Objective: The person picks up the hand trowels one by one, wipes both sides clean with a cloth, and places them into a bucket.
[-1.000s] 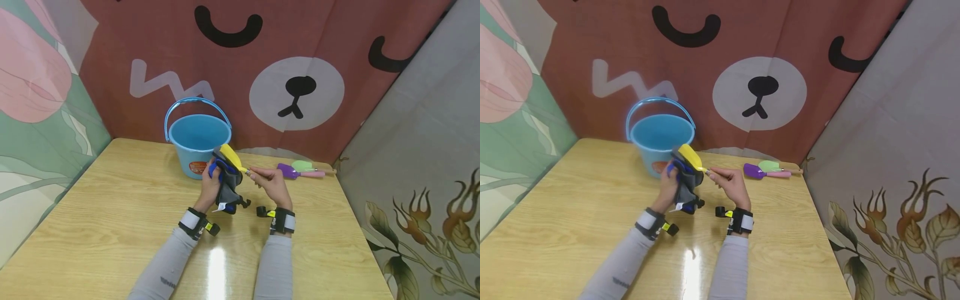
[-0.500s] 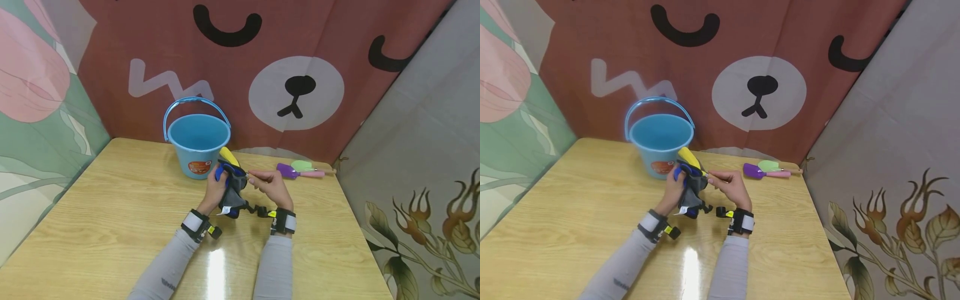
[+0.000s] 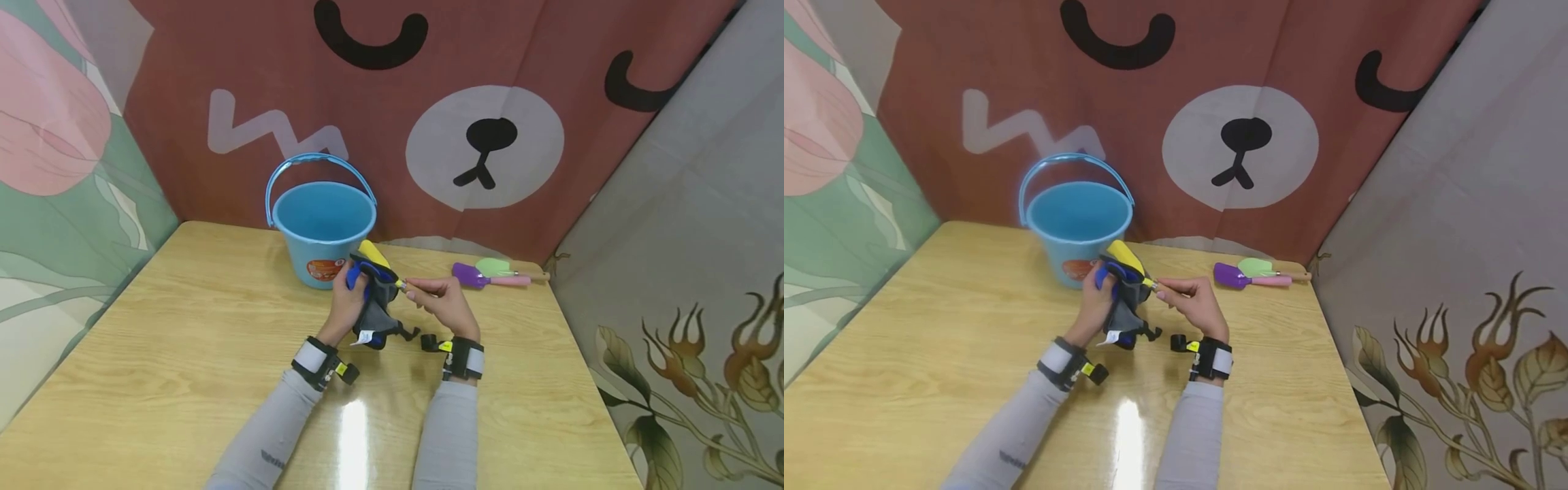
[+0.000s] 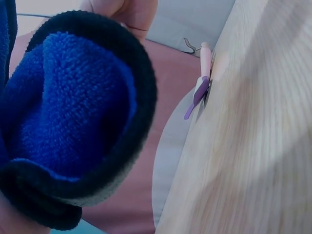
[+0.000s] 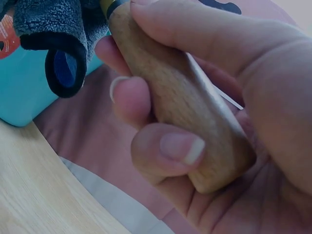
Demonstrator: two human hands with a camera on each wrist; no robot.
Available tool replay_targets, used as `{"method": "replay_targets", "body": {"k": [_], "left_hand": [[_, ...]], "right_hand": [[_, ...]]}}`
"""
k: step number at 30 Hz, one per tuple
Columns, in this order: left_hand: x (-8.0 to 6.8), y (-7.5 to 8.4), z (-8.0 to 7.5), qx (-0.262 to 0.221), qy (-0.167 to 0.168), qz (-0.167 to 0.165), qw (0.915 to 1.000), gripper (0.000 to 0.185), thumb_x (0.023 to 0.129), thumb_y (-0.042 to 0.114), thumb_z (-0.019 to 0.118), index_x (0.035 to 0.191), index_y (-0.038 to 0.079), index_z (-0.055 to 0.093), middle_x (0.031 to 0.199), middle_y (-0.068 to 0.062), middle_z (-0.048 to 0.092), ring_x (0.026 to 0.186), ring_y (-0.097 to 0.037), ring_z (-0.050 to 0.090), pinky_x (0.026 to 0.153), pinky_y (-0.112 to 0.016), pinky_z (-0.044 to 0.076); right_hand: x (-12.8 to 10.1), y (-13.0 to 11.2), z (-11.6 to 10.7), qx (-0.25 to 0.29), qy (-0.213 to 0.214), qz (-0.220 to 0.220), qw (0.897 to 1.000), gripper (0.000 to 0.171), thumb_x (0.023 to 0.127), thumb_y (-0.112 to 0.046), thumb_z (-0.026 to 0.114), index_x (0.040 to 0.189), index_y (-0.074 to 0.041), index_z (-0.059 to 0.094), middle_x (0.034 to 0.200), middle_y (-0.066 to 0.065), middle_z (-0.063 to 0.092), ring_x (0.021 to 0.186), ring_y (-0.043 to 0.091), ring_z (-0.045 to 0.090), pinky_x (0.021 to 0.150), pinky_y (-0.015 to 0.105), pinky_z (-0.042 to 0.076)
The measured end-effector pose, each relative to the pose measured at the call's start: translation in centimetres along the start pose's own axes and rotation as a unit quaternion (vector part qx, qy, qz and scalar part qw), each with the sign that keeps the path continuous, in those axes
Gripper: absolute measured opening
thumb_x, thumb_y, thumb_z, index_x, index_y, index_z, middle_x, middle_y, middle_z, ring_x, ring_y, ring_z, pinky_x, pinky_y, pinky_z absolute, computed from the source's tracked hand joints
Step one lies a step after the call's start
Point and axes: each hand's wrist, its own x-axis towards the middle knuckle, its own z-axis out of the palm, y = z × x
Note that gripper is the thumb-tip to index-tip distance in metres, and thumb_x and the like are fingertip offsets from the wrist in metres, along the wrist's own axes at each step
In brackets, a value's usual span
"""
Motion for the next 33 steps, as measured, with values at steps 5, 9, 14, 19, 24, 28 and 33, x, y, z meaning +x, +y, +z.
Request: {"method": "replay_targets", "body": {"k": [5,9,14,19,24,28,33], "left_hand": [[0.5,-0.7,-0.4,-0.015,0.009,-0.017,0.9997,0.044,0.097,0.010,0.052,0.136,-0.011,0.051,0.127,-0.026,0.058,0.113,-0.019,0.055,0.100,-0.031,0.046],[1.4,-2.4,-0.8,-0.048,0.023,-0.027,0.9982,0.049,0.100,0.012,0.051,0.144,-0.008,0.047,0.138,-0.028,0.055,0.124,-0.025,0.053,0.109,-0.038,0.042],[1.8,-3.1,-1.2,-0.075,0.042,-0.022,0.9960,0.045,0.101,0.013,0.052,0.143,-0.004,0.050,0.136,-0.023,0.056,0.121,-0.019,0.054,0.106,-0.031,0.044],[1.9,-2.9,-1.7,-0.096,0.060,-0.007,0.9935,0.050,0.101,0.018,0.052,0.147,-0.001,0.048,0.139,-0.022,0.055,0.119,-0.013,0.056,0.102,-0.024,0.046],[2.1,-2.7,-2.4,-0.116,0.064,-0.002,0.9912,0.053,0.102,0.020,0.048,0.152,0.002,0.043,0.143,-0.019,0.053,0.122,-0.013,0.056,0.102,-0.024,0.047],[2.2,-2.6,-2.8,-0.134,0.072,0.003,0.9883,0.052,0.103,0.020,0.047,0.151,0.002,0.044,0.140,-0.014,0.055,0.121,-0.014,0.056,0.101,-0.025,0.048],[2.2,-2.3,-2.9,-0.140,0.082,0.013,0.9867,0.051,0.101,0.022,0.048,0.147,0.001,0.048,0.131,-0.006,0.060,0.117,-0.014,0.059,0.099,-0.026,0.050]], "right_hand": [[0.0,0.3,-0.4,-0.010,-0.012,-0.009,1.000,0.029,0.091,-0.005,0.074,0.119,0.003,0.073,0.091,-0.001,0.077,0.069,0.014,0.060,0.055,0.021,0.044],[-0.1,0.4,-0.7,-0.016,-0.019,-0.012,1.000,0.032,0.091,-0.003,0.074,0.120,0.007,0.070,0.089,0.001,0.076,0.067,0.015,0.060,0.053,0.021,0.042],[-0.3,0.3,-0.9,-0.019,-0.023,0.009,1.000,0.031,0.091,-0.005,0.074,0.120,0.005,0.071,0.080,0.007,0.074,0.063,0.016,0.057,0.049,0.021,0.038],[-0.6,0.2,-1.1,-0.025,-0.025,0.033,0.999,0.029,0.091,-0.006,0.075,0.118,0.003,0.073,0.080,0.007,0.074,0.061,0.012,0.054,0.050,0.020,0.037],[-0.7,0.2,-1.3,-0.038,-0.026,0.045,0.998,0.028,0.090,-0.008,0.076,0.117,-0.003,0.075,0.085,0.003,0.076,0.062,0.011,0.055,0.049,0.021,0.036],[-0.9,0.3,-1.6,-0.045,-0.030,0.043,0.998,0.027,0.090,-0.008,0.076,0.116,-0.002,0.076,0.093,0.004,0.078,0.063,0.010,0.055,0.050,0.021,0.036],[-1.2,0.6,-1.9,-0.036,-0.034,0.035,0.998,0.028,0.090,-0.004,0.075,0.117,0.004,0.074,0.110,0.018,0.075,0.082,0.008,0.070,0.069,0.023,0.055]]}}
